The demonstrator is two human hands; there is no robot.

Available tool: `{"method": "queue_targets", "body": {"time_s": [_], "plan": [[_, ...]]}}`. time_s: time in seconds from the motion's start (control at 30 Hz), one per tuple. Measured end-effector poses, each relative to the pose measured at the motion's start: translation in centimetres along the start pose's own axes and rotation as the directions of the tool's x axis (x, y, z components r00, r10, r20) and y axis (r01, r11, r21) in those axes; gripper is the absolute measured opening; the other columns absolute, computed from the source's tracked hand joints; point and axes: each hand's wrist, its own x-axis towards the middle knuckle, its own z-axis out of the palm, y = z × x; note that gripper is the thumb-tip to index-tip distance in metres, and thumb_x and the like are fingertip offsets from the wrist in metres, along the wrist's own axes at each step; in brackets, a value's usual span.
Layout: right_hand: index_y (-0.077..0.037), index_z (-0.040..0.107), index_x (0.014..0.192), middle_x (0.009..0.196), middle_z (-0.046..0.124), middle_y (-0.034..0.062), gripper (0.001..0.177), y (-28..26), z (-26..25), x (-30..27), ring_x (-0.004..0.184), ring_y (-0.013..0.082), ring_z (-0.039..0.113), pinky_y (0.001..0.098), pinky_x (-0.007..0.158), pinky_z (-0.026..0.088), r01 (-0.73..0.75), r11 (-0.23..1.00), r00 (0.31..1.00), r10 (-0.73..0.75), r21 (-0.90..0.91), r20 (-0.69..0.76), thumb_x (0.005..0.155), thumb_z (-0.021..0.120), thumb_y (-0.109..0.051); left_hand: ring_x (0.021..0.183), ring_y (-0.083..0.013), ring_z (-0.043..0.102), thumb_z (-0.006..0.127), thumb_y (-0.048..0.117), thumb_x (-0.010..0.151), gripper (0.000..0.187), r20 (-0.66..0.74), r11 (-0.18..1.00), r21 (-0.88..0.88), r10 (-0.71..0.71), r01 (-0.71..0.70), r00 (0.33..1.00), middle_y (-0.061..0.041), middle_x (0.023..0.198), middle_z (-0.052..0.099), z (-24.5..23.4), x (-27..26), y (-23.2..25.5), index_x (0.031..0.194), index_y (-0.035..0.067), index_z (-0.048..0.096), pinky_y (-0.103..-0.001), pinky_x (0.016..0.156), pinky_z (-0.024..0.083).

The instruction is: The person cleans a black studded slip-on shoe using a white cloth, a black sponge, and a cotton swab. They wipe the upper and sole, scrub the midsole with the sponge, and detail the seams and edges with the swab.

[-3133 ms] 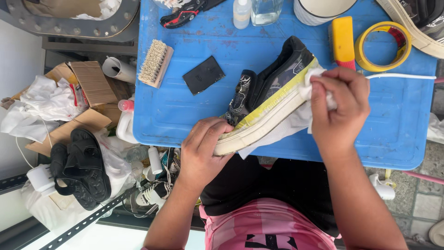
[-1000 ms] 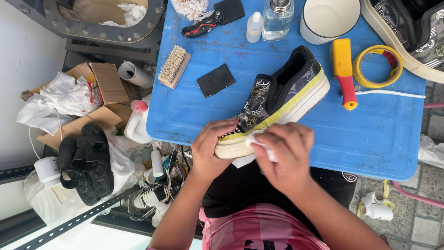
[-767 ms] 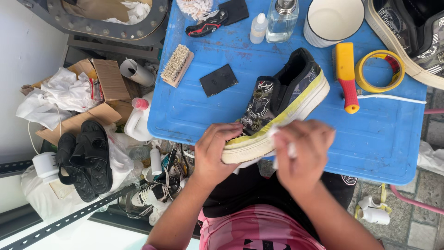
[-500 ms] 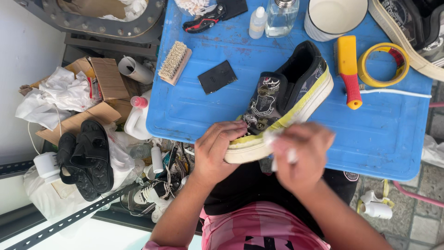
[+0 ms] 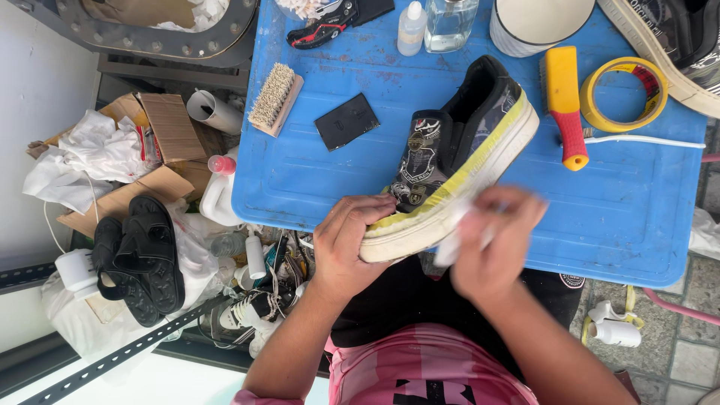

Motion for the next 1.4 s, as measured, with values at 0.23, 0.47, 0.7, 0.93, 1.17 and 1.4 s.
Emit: {"method": "queue_targets", "body": {"time_s": [0.23, 0.47, 0.7, 0.93, 1.17, 1.4], "plan": [[-0.012, 0.060, 0.104, 0.107, 0.060, 0.0102, 0.014, -3.6, 1.3, -2.0, 0.100, 0.0316, 0.055, 0.0479, 0.095, 0.035, 0.169, 0.976, 0.984, -0.159, -0.137, 0.082, 0.095, 0.070, -0.017, 0.106, -0.0300, 0.075, 0.091, 0.012, 0.074, 0.043, -0.016, 0.999, 0.042, -0.027, 0.027, 1.000, -0.013, 0.111, 0.074, 1.0, -0.3, 0.4, 0.106, 0.002, 0.063, -0.038, 0.092, 0.061], [-0.011, 0.063, 0.108, 0.110, 0.061, 0.0113, 0.013, -1.0, 0.2, 0.0, 0.103, 0.0342, 0.053, 0.0494, 0.096, 0.031, 0.051, 0.976, 0.999, -0.050, -0.212, 0.011, 0.096, 0.068, -0.013, 0.104, -0.0303, 0.075, 0.093, 0.019, 0.076, 0.046, -0.062, 1.000, -0.004, -0.029, 0.029, 0.998, -0.014, 0.109, 0.073, 1.5, -0.2, 0.1, 0.104, 0.001, 0.062, -0.038, 0.090, 0.061], [-0.011, 0.069, 0.108, 0.109, 0.061, 0.0095, 0.016, -3.6, 2.4, -1.9, 0.108, 0.0334, 0.051, 0.0523, 0.096, 0.036, 0.351, 0.920, 0.934, -0.330, -0.173, 0.135, 0.093, 0.074, -0.018, 0.104, -0.0294, 0.076, 0.087, 0.010, 0.078, 0.037, -0.080, 0.996, 0.018, -0.091, 0.092, 0.993, -0.014, 0.110, 0.075, 1.8, -0.9, 0.1, 0.104, 0.001, 0.062, -0.037, 0.092, 0.061], [-0.013, 0.063, 0.099, 0.104, 0.058, 0.0094, 0.012, -1.4, 1.2, -0.4, 0.101, 0.0297, 0.049, 0.0487, 0.095, 0.032, 0.178, 0.980, 0.983, -0.173, -0.092, 0.065, 0.092, 0.071, -0.017, 0.104, -0.0301, 0.076, 0.090, 0.007, 0.074, 0.040, -0.066, 1.000, -0.013, -0.018, 0.018, 0.998, -0.015, 0.108, 0.074, 1.5, -0.8, -1.2, 0.103, 0.001, 0.062, -0.037, 0.091, 0.062], [-0.004, 0.053, 0.111, 0.110, 0.054, 0.0196, 0.010, 4.0, -0.3, 4.5, 0.106, 0.0339, 0.048, 0.0447, 0.099, 0.032, -0.077, 0.980, 0.993, 0.091, -0.181, 0.071, 0.110, 0.062, -0.005, 0.103, -0.0294, 0.075, 0.096, 0.011, 0.070, 0.047, -0.029, 0.995, -0.103, -0.011, 0.008, 1.000, -0.015, 0.105, 0.073, -0.4, -1.4, -2.8, 0.099, 0.001, 0.061, -0.038, 0.093, 0.062], [-0.004, 0.060, 0.106, 0.109, 0.060, 0.0152, 0.015, 1.1, 0.0, 3.8, 0.102, 0.0355, 0.056, 0.0497, 0.093, 0.038, 0.012, 0.989, 0.990, 0.009, -0.149, 0.142, 0.096, 0.070, 0.001, 0.109, -0.0294, 0.074, 0.093, 0.006, 0.071, 0.044, -0.009, 0.990, -0.111, -0.085, 0.083, 0.996, -0.015, 0.110, 0.073, -0.6, -1.9, -4.1, 0.101, 0.001, 0.062, -0.038, 0.097, 0.061]]}}
